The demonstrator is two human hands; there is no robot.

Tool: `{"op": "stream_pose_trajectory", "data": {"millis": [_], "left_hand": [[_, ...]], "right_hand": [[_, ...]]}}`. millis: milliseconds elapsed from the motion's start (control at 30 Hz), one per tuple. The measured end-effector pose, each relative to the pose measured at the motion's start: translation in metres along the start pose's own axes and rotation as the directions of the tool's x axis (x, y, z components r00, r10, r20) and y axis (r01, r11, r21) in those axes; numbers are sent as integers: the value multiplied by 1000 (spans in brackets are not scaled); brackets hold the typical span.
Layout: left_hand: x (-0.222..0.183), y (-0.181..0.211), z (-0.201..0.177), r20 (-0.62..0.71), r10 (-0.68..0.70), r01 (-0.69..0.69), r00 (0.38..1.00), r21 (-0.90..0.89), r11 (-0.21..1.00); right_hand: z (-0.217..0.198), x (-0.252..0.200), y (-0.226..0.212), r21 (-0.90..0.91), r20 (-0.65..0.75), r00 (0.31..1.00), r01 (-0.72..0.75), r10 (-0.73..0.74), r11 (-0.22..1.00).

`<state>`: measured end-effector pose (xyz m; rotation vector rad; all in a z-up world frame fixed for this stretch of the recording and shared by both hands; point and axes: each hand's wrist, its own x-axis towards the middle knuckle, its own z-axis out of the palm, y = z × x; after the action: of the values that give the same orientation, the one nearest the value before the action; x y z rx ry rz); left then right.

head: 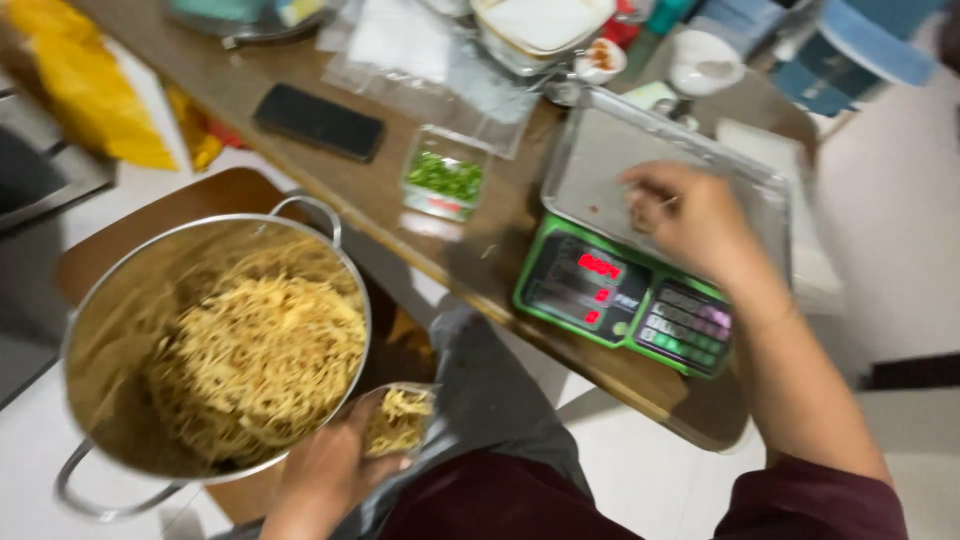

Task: The person is portioning noodles from a large pot into small plastic bags and weighing them on a digital scale to ensure consistent weight.

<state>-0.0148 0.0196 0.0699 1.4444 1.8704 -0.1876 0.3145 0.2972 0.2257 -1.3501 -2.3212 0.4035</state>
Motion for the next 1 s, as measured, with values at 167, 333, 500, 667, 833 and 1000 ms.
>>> {"op": "stream_pose_trajectory", "data": {"millis": [167,333,500,667,833,1000], "left_hand": [[5,3,-10,139,-3,-3,990,38,999],[7,9,-12,192,-43,38,980,26,999],[7,10,-14,207,-44,33,977,55,998],[-5,19,-24,214,-41,39,976,15,999],[-3,16,-20,173,-46,45,984,8,999],[-6,20,-25,204,-37,34,978,15,999]], "right_hand": [[-23,28,162,-437,101,884,-373,457,818],[-17,20,89,-339,222,749,-541,624,770],[-2,27,53,-376,453,749,-333,485,865],[22,29,95,-288,347,905,-145,244,947],[9,21,65,-243,306,888,-276,343,930],[-3,29,80,-221,364,869,-270,336,937]]}}
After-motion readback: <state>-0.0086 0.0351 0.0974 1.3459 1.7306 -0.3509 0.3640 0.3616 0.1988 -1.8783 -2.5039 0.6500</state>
